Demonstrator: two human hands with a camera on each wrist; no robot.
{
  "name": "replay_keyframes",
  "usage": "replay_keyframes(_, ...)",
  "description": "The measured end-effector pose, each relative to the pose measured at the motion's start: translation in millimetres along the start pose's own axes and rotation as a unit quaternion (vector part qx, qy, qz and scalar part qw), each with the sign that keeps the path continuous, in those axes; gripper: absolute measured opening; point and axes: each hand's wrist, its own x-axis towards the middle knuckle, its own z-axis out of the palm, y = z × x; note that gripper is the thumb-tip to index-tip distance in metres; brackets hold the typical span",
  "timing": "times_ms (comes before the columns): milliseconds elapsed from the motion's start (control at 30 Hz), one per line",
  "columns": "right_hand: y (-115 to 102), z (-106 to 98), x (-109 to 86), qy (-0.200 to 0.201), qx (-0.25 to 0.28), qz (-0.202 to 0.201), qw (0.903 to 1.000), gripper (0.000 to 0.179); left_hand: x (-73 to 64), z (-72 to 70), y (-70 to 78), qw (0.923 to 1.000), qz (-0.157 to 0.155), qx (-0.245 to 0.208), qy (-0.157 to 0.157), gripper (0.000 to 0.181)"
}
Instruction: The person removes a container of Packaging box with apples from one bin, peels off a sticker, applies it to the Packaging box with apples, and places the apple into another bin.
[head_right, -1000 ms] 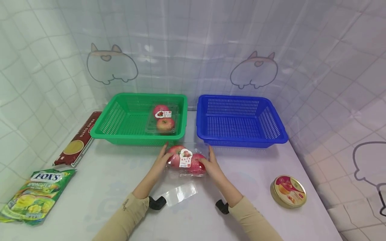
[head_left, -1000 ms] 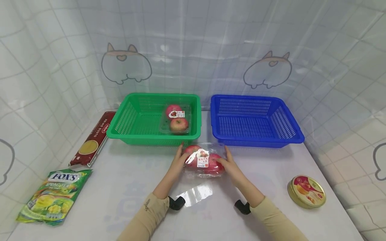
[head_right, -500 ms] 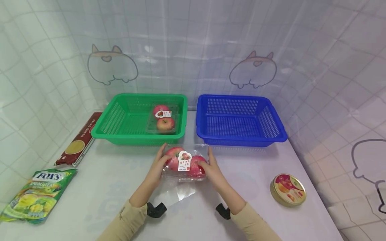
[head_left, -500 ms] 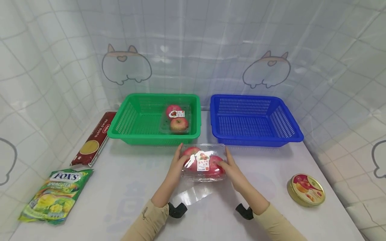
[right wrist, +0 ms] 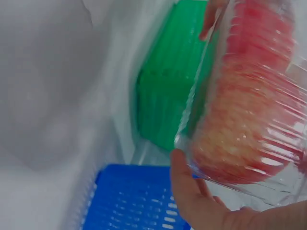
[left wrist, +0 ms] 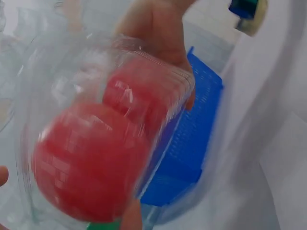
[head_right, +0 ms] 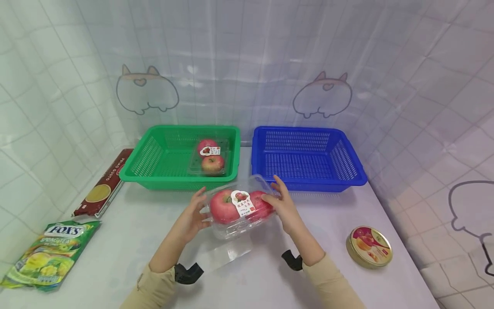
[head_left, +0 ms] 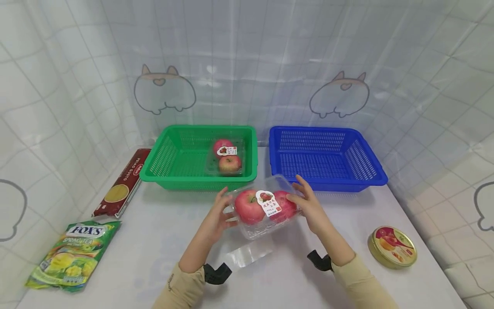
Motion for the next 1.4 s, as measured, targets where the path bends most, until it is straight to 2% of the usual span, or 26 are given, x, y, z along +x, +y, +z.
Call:
replay_keyframes(200, -12, -3, 13.8, 0.04, 0.061, -0.015, 0.9972, 0.078, -2.7, -0.7, 4.0, 0.9972, -0.017, -0.034, -0.065, 0.071)
replay_keyframes(400, -22, -1, 24.1, 0.055, 0.106, -0.037, 0.9921, 0.076, -4.3, 3.8, 7.5, 0.9912, -0.027, -0.056, -0.117, 0.069)
replay_keyframes(533, -26, 1, 29.7, 0.049, 0.12, -0.045, 0.9905, 0.073, -5.4, 6.2, 9.4, 0.9874, -0.03, -0.061, -0.143, 0.069)
replay_keyframes(633, -28, 3, 33.0, 0.039, 0.125, -0.056, 0.9898, 0.069, -7.0, 7.2, 10.4, 0.9873, -0.028, -0.058, -0.146, 0.07)
replay_keyframes(800, -28, 10, 33.6, 0.022, 0.127, -0.086, 0.9879, 0.061, -10.1, 9.4, 11.8, 0.9921, -0.014, -0.07, -0.104, 0.069)
replay_keyframes(867, -26, 14, 30.7, 0.016, 0.121, -0.09, 0.9885, 0.061, -11.1, 9.9, 13.1, 0.9929, -0.001, -0.088, -0.08, 0.067)
replay_keyframes(1000, -23, 24, 20.3, -0.002, 0.072, -0.081, 0.9941, 0.062, -10.7, 7.2, 16.9, 0.9928, 0.042, -0.11, -0.025, 0.065)
replay_keyframes(1133, -23, 39, 12.8, -0.054, 0.032, -0.057, 0.9964, 0.063, -7.5, -0.3, 23.0, 0.9909, 0.093, -0.094, 0.028, 0.061)
replay_keyframes(1267, -26, 55, 14.1, -0.105, 0.062, -0.026, 0.9922, 0.067, -4.4, -8.5, 27.9, 0.9886, 0.118, -0.077, 0.052, 0.058)
replay_keyframes(1400, -29, 68, 19.5, -0.097, 0.104, -0.016, 0.9897, 0.069, -1.5, -15.7, 31.4, 0.9885, 0.119, -0.073, 0.059, 0.058)
